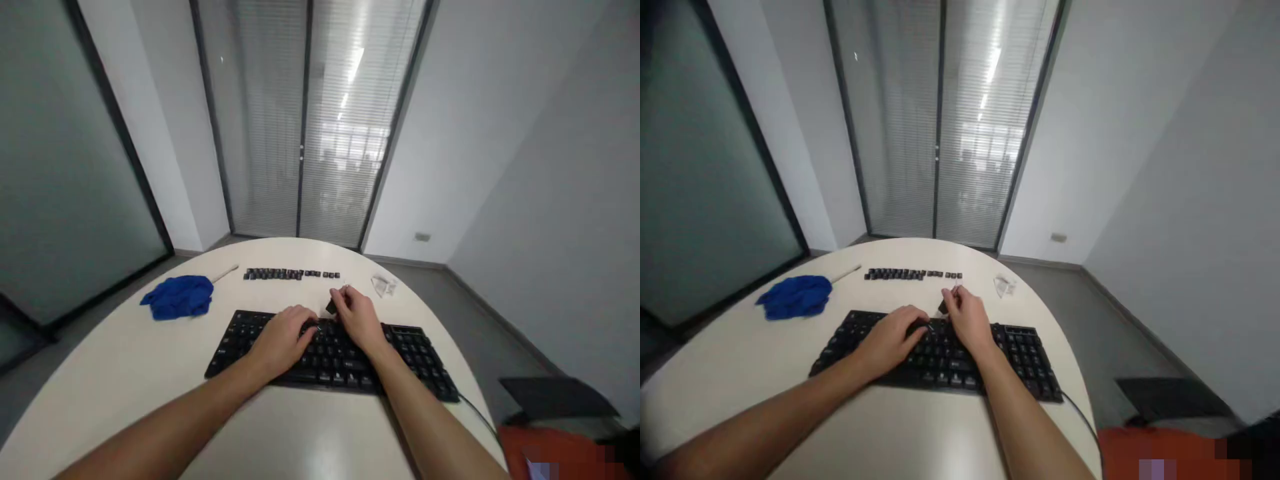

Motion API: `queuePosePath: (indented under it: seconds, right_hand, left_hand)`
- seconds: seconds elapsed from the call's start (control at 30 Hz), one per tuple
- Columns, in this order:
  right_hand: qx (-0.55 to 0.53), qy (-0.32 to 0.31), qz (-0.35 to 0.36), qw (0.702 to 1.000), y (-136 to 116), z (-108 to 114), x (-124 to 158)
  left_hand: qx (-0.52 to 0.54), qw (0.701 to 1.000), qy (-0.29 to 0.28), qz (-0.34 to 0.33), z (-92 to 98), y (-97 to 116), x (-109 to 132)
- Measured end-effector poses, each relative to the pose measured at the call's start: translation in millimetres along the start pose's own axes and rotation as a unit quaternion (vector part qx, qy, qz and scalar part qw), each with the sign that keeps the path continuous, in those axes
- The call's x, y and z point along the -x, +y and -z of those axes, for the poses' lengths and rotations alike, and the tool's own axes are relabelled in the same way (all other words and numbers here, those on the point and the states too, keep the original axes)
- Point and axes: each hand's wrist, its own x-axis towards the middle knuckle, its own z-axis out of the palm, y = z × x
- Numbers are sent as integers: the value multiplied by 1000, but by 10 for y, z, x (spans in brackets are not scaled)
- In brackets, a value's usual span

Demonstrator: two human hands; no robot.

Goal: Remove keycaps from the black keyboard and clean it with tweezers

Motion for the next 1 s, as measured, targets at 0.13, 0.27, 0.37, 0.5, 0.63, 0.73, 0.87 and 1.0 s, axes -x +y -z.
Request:
queuePosePath:
  seconds: [0.13, 0.27, 0.37, 0.5, 0.63, 0.73, 0.87, 1.0]
  right_hand:
    - [6, 11, 7, 1000, -39, 14, 12]
    - [-5, 5, 1, 1000, -57, 15, 13]
    - [-17, 2, -1, 1000, -58, 13, 9]
    - [-28, -6, 6, 1000, -46, 10, 11]
    - [-37, -22, 12, 999, -44, 5, 17]
    - [-36, -22, 13, 999, -57, 11, 17]
    - [-29, -22, 11, 999, -71, 23, 13]
    - [-17, -16, 16, 1000, -65, 18, 8]
  left_hand:
    - [-16, 999, 32, 16, 19, -45, -18]
    - [-11, 998, 44, 34, 20, -79, -14]
    - [-10, 998, 36, 44, 6, -87, -12]
    - [-12, 998, 26, 61, -15, -88, -18]
    - [-5, 997, 25, 72, -21, -102, -24]
    - [6, 996, 29, 81, -20, -123, -27]
    - [19, 995, 32, 96, -26, -156, -32]
    - [35, 994, 43, 89, -30, -179, -40]
